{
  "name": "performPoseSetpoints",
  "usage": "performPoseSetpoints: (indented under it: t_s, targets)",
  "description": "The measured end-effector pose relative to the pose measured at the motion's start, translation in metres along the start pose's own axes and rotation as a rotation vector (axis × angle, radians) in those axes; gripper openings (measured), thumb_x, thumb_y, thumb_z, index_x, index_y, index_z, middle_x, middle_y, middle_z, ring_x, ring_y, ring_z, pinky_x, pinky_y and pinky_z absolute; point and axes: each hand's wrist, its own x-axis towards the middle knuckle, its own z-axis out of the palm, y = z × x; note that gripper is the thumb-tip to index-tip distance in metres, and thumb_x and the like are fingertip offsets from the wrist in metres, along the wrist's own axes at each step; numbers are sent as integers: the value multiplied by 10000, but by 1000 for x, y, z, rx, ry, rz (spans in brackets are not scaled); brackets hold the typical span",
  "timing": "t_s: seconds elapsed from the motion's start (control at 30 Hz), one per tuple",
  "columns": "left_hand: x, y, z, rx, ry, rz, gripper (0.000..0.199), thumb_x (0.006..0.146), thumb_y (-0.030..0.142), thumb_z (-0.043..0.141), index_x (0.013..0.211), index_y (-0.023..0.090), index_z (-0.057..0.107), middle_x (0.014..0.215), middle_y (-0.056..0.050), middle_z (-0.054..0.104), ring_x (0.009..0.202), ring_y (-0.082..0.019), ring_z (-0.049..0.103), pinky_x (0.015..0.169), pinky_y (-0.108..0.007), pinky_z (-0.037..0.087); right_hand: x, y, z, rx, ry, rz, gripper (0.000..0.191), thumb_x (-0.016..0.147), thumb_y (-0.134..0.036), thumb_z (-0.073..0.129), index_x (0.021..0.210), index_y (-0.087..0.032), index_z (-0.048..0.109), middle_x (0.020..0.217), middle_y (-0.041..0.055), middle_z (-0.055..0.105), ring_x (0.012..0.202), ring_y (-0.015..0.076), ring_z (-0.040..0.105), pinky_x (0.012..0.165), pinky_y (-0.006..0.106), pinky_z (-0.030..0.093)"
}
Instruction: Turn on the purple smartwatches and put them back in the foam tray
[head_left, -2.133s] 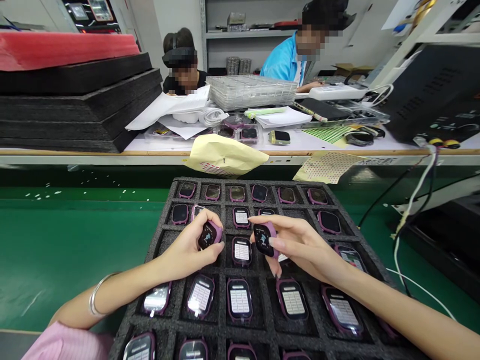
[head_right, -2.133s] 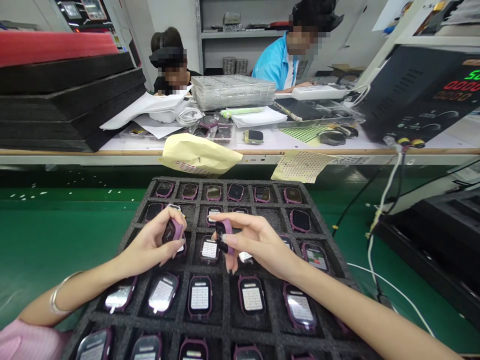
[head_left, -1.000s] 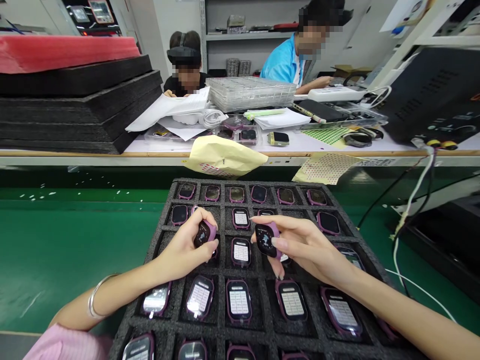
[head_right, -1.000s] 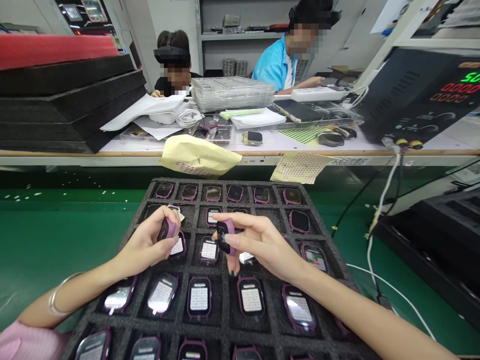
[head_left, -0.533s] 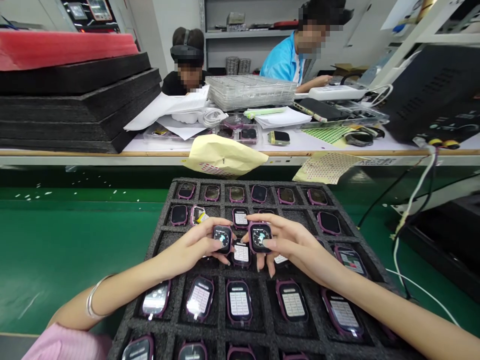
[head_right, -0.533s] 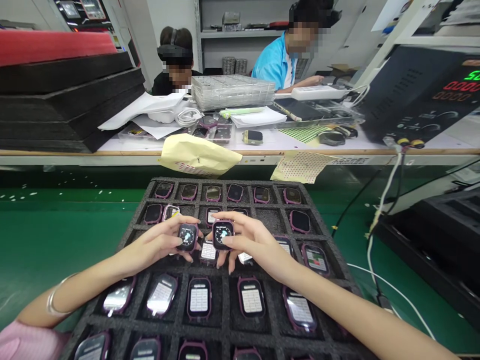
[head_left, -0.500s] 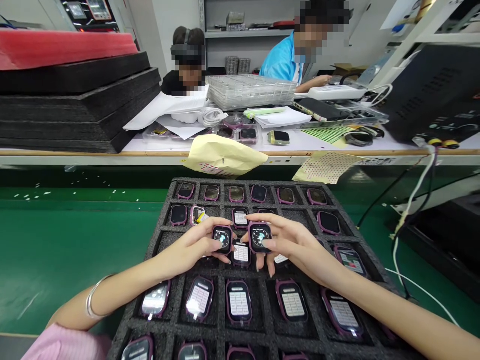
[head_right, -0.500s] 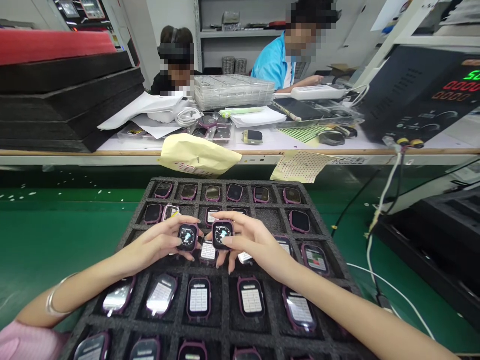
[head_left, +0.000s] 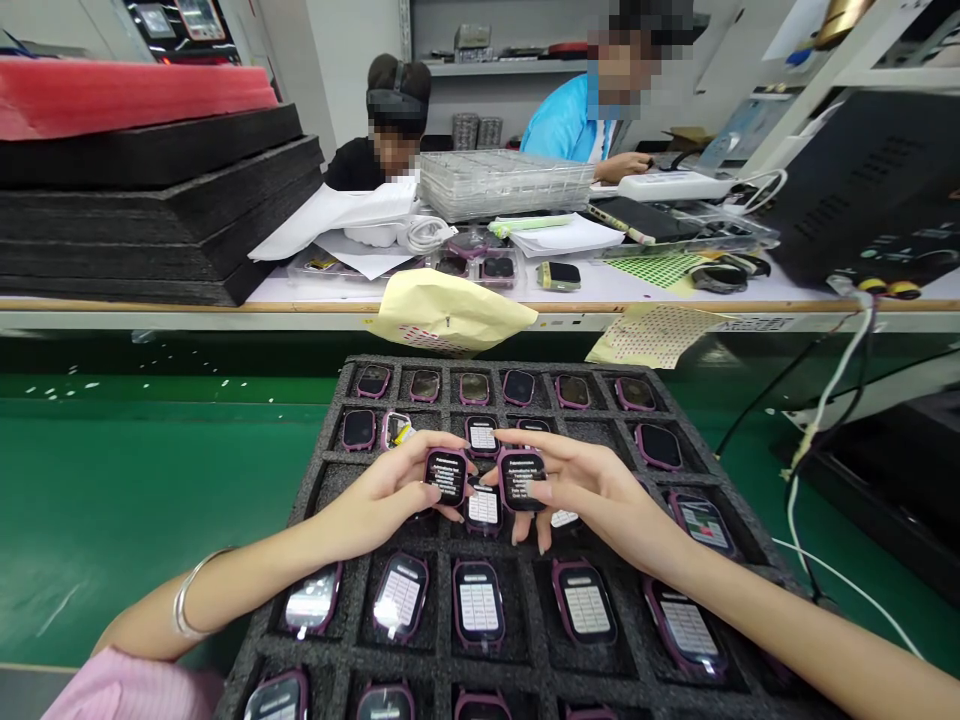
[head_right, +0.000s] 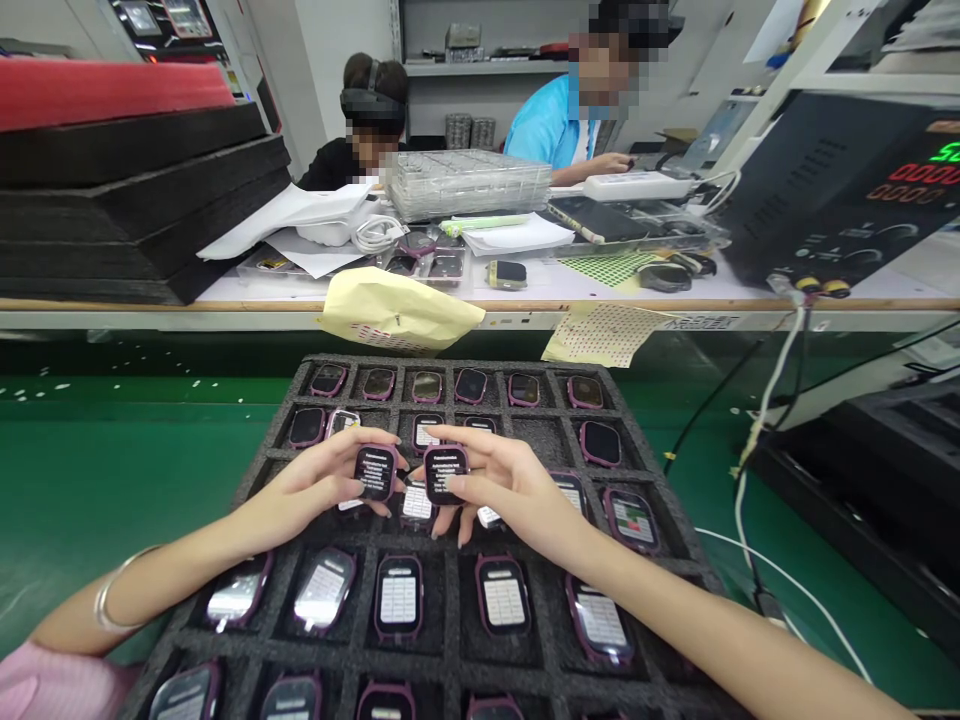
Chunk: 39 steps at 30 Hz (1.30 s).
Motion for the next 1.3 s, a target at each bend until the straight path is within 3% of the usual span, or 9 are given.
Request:
performPoseSetpoints:
  t_s: [0.23, 0.47, 0.7, 0.9, 1.0, 1.07, 1.13, 1.2, 1.3]
  targets:
    - [0, -2, -1, -3, -5, 22, 356, 862, 95, 496, 1203, 197, 506, 1123, -78, 543, 1022, -201, 557, 842, -370, 572, 0, -1, 1, -46, 35, -18, 461, 883, -240, 657, 1312, -151, 512, 1009, 123, 698, 589, 170, 698, 470, 215, 559]
    - [1, 0, 1, -2, 30, 46, 278, 890, 143, 542, 1165, 180, 526, 1080, -80, 592, 961, -191, 616, 761, -304, 599, -1, 2, -4, 42, -25, -85, 355, 964, -383, 535, 1260, -193, 578, 999, 128, 705, 607, 198, 703, 462, 234, 554]
    - [1, -2, 0, -19, 87, 65, 239, 866, 187, 610, 1100, 165, 568, 981, -68, 634, 837, -171, 644, 640, -261, 605, 0, 0, -3, 38, -21, -66, 344, 962, -373, 541, 1247, -185, 588, 979, 133, 706, 589, 192, 697, 454, 222, 542]
    - [1, -1, -3, -20, 86, 79, 248, 862, 225, 613, 1099, 164, 574, 994, -85, 640, 849, -199, 657, 637, -286, 603, -1, 1, -3, 28, -31, -91, 374, 958, -339, 548, 1300, -190, 530, 1031, 136, 686, 621, 181, 696, 480, 226, 552]
    - [2, -1, -2, -17, 84, 75, 249, 861, 221, 604, 1099, 162, 562, 1001, -88, 628, 858, -203, 655, 642, -290, 598, 0, -3, -6, -11, -48, -85, 532, 870, -247, 674, 1351, -214, 448, 1101, 124, 646, 671, 183, 692, 515, 251, 569]
    - [1, 0, 0, -3, 65, 78, 292, 846, 201, 617, 1125, 175, 536, 1025, -85, 612, 881, -200, 647, 668, -292, 592, -1, -10, -13, -79, -55, -66, 665, 816, -210, 724, 1386, -223, 381, 1115, 118, 628, 710, 200, 689, 549, 288, 581]
    - [-4, 1, 0, 51, 45, 77, 397, 809, 156, 652, 1171, 205, 495, 1070, -72, 588, 928, -189, 631, 750, -295, 575, -2, -18, -26, -219, -7, -50, 679, 804, -245, 729, 1382, -198, 375, 1029, 100, 644, 744, 221, 683, 603, 327, 581]
    - [-16, 2, -5, 173, 54, 61, 488, 787, 118, 668, 1212, 241, 460, 1126, -58, 558, 986, -180, 610, 850, -297, 538, -4, -24, -43, -476, 106, -51, 603, 799, -323, 724, 1317, -166, 459, 877, 62, 644, 716, 221, 659, 626, 344, 558]
    - [-39, 3, -25, 492, 166, 54, 411, 849, 198, 613, 1225, 277, 466, 1211, -58, 514, 1037, -202, 588, 850, -312, 530, -7, -24, -72, -961, 253, -111, 482, 785, -441, 701, 1172, -169, 607, 809, 39, 588, 627, 197, 577, 586, 344, 501]
